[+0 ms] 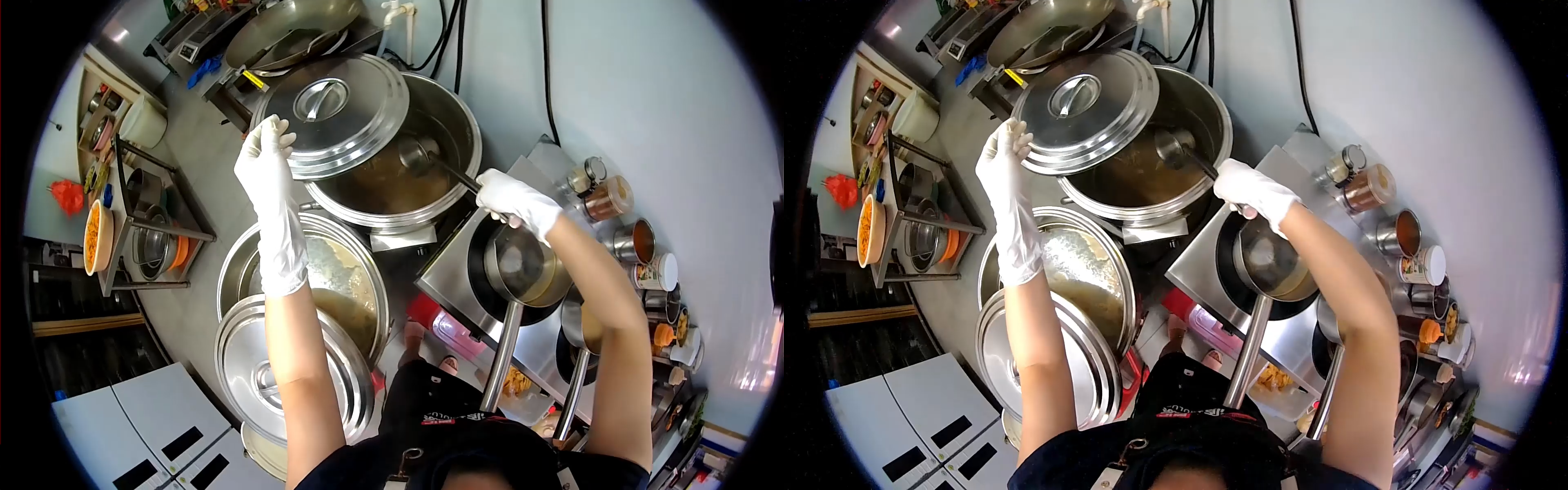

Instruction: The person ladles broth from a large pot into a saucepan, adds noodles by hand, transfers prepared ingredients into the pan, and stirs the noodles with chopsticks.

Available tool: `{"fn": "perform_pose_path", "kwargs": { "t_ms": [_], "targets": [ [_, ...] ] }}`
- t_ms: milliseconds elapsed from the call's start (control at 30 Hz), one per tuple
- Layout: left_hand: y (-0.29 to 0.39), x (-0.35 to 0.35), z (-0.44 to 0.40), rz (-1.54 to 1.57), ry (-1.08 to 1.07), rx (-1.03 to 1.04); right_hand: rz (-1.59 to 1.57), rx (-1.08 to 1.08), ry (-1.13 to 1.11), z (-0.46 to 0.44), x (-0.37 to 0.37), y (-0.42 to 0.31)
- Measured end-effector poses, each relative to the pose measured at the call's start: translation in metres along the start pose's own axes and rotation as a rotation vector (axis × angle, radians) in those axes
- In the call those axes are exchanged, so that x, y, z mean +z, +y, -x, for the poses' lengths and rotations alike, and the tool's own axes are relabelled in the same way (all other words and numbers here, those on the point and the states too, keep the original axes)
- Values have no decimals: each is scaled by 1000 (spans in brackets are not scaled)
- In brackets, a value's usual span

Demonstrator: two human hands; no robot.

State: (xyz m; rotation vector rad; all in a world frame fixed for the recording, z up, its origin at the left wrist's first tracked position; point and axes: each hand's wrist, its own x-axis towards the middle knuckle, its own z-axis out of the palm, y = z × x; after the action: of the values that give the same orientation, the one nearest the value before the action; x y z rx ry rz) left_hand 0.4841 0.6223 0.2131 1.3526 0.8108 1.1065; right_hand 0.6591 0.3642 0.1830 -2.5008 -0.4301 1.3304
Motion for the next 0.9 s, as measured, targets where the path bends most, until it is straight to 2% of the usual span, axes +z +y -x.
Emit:
{"fn": "perform_pose_path", "kwargs": {
  "t_ms": [167, 400, 533, 667, 800, 867, 900],
  "targets": [
    [-8, 0, -21, -35, -4, 16, 270, -41, 67, -60, 19, -29],
    [-13, 0, -30, -98, -13, 11, 214, -24, 65, -85, 31, -34],
    [-21, -6, -28, -98, -34, -5, 130, 26, 16, -88, 26, -35],
    [-25, -14, -25, -124, -52, -16, -203, 62, -14, -91, 18, -10],
    [-23, -16, -19, -126, -68, -25, -198, 6, -50, -22, -7, -10],
    [-23, -15, -15, -123, -86, -26, -450, -105, -69, -14, -12, 19],
    [-22, -15, -12, -127, -95, -25, -480, -140, -106, -4, -15, 25]
  ]
}}
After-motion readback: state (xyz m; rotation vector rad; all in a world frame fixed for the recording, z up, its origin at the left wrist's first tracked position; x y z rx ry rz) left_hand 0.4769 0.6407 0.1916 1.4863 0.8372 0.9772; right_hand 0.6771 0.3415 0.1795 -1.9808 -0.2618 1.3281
